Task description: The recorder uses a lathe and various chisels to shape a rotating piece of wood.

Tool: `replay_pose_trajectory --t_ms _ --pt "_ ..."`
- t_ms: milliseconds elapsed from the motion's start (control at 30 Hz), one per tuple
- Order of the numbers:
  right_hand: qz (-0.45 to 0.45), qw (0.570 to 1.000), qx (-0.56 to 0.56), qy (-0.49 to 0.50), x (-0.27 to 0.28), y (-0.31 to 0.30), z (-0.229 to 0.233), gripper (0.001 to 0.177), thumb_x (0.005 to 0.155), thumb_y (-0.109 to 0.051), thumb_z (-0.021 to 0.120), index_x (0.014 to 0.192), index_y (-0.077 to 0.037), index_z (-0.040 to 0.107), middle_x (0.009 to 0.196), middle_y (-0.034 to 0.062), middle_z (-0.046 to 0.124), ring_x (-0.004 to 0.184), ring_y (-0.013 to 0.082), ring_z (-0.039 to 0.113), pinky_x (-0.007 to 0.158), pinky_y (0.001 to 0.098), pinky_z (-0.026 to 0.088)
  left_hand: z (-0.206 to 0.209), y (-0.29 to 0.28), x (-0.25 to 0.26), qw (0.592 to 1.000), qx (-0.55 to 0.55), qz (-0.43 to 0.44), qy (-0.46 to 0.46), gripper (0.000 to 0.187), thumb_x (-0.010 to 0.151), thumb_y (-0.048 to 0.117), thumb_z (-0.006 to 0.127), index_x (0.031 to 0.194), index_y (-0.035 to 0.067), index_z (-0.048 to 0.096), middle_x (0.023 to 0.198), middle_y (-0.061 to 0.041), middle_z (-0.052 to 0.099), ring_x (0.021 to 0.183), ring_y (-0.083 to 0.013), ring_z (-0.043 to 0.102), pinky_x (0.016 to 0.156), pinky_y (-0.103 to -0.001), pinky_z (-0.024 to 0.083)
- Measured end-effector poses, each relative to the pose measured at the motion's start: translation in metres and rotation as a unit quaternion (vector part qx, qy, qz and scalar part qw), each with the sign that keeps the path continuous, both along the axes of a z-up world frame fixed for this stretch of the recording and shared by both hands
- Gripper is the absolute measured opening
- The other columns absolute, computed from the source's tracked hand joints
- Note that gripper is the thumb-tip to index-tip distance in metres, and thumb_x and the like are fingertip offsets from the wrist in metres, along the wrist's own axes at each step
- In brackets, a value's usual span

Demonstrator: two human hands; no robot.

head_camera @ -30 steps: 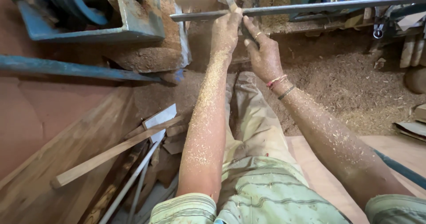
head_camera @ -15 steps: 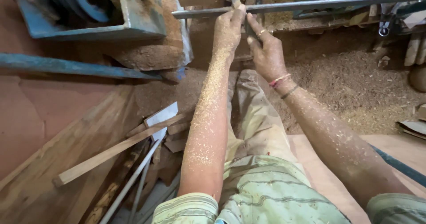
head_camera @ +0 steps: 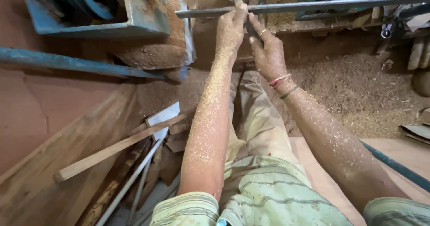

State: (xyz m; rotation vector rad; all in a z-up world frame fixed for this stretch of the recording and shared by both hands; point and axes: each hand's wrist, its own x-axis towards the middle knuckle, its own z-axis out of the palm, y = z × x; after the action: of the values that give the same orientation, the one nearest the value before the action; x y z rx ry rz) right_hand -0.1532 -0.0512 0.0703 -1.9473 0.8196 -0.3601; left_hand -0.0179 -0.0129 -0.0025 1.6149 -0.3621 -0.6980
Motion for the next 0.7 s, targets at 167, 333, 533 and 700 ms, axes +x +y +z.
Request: replay_pose_trajectory --t_ms 167,333,533,700 --pt "0.023 0.997 -0.033 -0.064 -0.001 -0.003 -0.009 0.063 0.100 0.005 0.061 0.157 -0.018 0.049 0.127 0.0163 0.073 0.090 0.0122 0.065 0.081 0.0307 0.056 0.003 -0.002 -0.001 0.999 -0.016 0.008 0.050 0.048 0.100 0.041 0.060 0.080 -0.001 0.073 0.062 0.003 0.053 0.060 -0.0095 0.047 0.053 -0.033 0.039" --pt "-0.013 0.999 0.030 0.011 0.002 -0.001 -0.006 0.061 0.099 0.002 0.061 0.154 -0.022 0.051 0.126 0.0127 0.077 0.087 0.0152 0.066 0.078 0.0305 0.056 0.012 0.001 -0.001 0.999 -0.036 -0.009 0.038 0.047 0.101 0.042 0.057 0.087 0.003 0.079 0.064 0.004 0.062 0.061 -0.0071 0.054 0.056 -0.030 0.044" --pt "-0.003 0.999 -0.019 -0.026 0.002 0.000 -0.012 0.063 0.099 0.004 0.062 0.155 -0.021 0.050 0.132 0.0140 0.074 0.105 0.0176 0.073 0.090 0.0320 0.058 -0.001 -0.002 -0.001 0.999 0.006 0.000 0.051 0.051 0.101 0.043 0.060 0.080 -0.001 0.074 0.061 0.002 0.054 0.057 -0.0100 0.048 0.051 -0.032 0.039" --pt "0.013 0.996 -0.054 -0.075 0.001 -0.001 -0.022 0.061 0.101 0.005 0.062 0.156 -0.019 0.050 0.141 0.0182 0.067 0.128 0.0245 0.068 0.106 0.0364 0.054 0.004 -0.002 0.001 1.000 0.001 0.005 0.019 0.050 0.101 0.041 0.060 0.080 -0.002 0.074 0.059 0.002 0.052 0.057 -0.0098 0.047 0.051 -0.032 0.038"
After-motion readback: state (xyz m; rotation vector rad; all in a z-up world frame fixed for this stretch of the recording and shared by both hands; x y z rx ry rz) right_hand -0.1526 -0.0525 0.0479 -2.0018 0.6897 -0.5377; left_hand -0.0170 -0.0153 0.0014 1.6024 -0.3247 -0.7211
